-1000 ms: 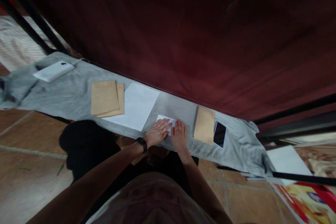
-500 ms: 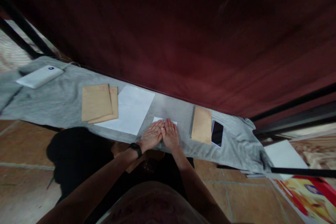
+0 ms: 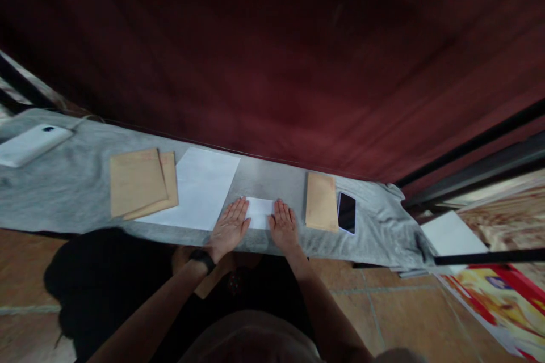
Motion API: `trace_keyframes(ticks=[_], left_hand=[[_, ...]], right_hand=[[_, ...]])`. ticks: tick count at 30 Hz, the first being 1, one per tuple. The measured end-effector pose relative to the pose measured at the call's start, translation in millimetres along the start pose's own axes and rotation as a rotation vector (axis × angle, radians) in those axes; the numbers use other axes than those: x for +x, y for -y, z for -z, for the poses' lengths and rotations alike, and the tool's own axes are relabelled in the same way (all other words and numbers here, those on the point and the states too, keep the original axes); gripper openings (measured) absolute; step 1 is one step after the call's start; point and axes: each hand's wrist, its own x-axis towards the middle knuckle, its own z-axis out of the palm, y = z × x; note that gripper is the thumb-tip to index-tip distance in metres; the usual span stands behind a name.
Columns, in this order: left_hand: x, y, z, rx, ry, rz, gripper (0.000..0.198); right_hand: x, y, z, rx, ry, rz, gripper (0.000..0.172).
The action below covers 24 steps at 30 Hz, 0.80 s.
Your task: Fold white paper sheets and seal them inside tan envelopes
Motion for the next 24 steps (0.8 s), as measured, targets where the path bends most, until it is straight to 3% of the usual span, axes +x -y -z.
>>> trace_keyframes(ticks=[6,13,24], left_hand=[[6.8,-15.4,0.6,0.019,-0.036,0.060,0.062],[24.6,-50.1,-13.4,-0.021,0.020,-0.004,0.061],[13.0,-18.7,-10.6,0.008,-0.024,0.085,0.065]], right_hand=[[-3.2,-4.5,0.7,0.004,-0.019,-0.016,0.053],[-2.4,-4.6,-0.4,0.006,-0.028,-0.006,0.053],[-10.0,-6.3,2.7,0.025,-0.075,-0.065,0.054]])
